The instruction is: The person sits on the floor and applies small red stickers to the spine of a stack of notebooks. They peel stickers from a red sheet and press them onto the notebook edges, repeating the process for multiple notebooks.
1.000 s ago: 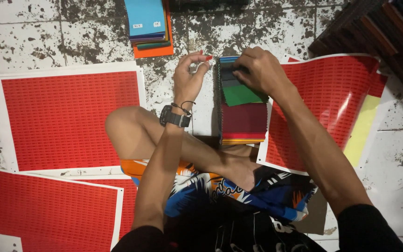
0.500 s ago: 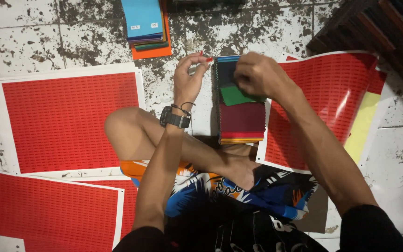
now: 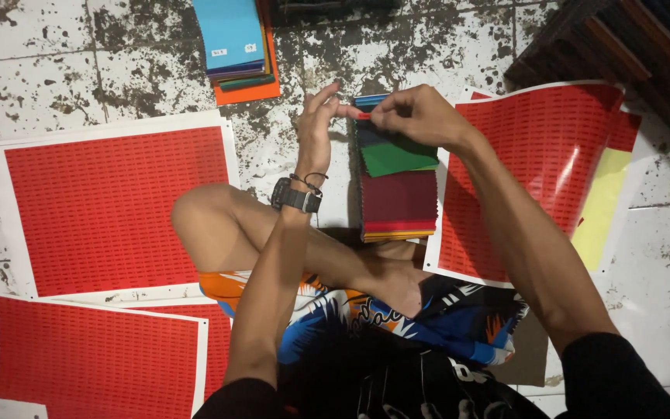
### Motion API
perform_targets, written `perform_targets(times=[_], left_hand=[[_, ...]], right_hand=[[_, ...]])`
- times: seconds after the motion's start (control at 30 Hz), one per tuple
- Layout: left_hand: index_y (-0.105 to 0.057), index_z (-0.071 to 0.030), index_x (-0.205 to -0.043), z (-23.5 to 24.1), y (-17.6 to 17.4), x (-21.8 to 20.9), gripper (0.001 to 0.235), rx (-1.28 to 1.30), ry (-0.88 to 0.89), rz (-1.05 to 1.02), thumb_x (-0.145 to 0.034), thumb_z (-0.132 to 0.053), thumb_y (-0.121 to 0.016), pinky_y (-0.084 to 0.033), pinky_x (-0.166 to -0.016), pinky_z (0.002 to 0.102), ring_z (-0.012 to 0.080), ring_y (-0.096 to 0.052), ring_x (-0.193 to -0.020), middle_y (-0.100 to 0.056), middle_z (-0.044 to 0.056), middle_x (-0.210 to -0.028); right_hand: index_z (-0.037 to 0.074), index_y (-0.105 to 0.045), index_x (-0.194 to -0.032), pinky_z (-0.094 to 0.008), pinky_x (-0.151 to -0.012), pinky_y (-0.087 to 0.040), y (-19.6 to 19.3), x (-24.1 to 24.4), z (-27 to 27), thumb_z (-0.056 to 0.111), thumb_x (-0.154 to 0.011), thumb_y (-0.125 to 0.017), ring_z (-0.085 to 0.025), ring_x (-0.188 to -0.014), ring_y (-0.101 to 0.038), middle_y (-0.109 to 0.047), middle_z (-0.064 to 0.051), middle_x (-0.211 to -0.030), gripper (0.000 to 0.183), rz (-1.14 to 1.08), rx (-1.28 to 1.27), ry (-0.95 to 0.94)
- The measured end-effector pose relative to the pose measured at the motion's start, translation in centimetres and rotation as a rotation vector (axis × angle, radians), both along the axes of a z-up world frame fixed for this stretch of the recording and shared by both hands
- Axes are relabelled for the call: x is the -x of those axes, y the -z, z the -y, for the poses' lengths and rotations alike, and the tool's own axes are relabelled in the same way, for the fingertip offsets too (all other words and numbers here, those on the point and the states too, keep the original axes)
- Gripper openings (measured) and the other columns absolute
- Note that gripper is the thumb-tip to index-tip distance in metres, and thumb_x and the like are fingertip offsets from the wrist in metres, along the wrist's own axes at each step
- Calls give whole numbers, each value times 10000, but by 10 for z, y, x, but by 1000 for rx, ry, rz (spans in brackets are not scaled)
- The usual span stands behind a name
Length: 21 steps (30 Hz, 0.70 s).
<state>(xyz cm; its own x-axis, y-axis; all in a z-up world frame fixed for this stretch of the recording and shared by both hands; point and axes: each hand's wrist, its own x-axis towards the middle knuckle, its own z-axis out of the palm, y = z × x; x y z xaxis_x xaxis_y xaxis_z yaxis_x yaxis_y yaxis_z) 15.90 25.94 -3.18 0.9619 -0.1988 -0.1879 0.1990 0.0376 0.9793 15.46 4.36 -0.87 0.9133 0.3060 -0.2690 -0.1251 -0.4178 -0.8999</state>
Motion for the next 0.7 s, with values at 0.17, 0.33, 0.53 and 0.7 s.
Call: perform_targets(times=[0.17,0.33,0.53,0.7], left_hand=[[-660,-14,-1253,-2,-2,1,592,-83,7,33,-960,-497,-482,-609,-664,260,318,-628,-1176,-668,156,-1142],[-657,-81,-1241,-7,-2,7,355,-387,0,122,-983,-321,-617,-639,-745,285,309,-652,-1160,-575,192,-1352],[-725,-219,-1050,-14,8,13,234,-904,120,463,-896,-83,-614,-96,-1179,711,445,-343,-1443,-587,96,-1334],[-762,-155,-1017,-10,2,17,253,-1092,176,761,-880,-17,-601,-180,-1185,683,418,-381,-1429,-575,116,-1313]], right_hand=[[45,-773,-1040,-356,-764,-536,9,2,3,106,-933,-763,-181,-749,-674,-727,-102,-779,124,-8,28,-11],[75,-775,-1024,-379,-766,-526,33,-7,4,185,-944,-746,-225,-771,-698,-727,-95,-776,139,28,190,-40],[124,-774,-980,-430,-779,-547,61,-23,4,283,-964,-732,-314,-834,-733,-752,-86,-814,166,118,420,-131],[106,-772,-993,-490,-811,-541,58,-24,1,278,-981,-685,-387,-895,-724,-757,-129,-854,193,95,487,-140]])
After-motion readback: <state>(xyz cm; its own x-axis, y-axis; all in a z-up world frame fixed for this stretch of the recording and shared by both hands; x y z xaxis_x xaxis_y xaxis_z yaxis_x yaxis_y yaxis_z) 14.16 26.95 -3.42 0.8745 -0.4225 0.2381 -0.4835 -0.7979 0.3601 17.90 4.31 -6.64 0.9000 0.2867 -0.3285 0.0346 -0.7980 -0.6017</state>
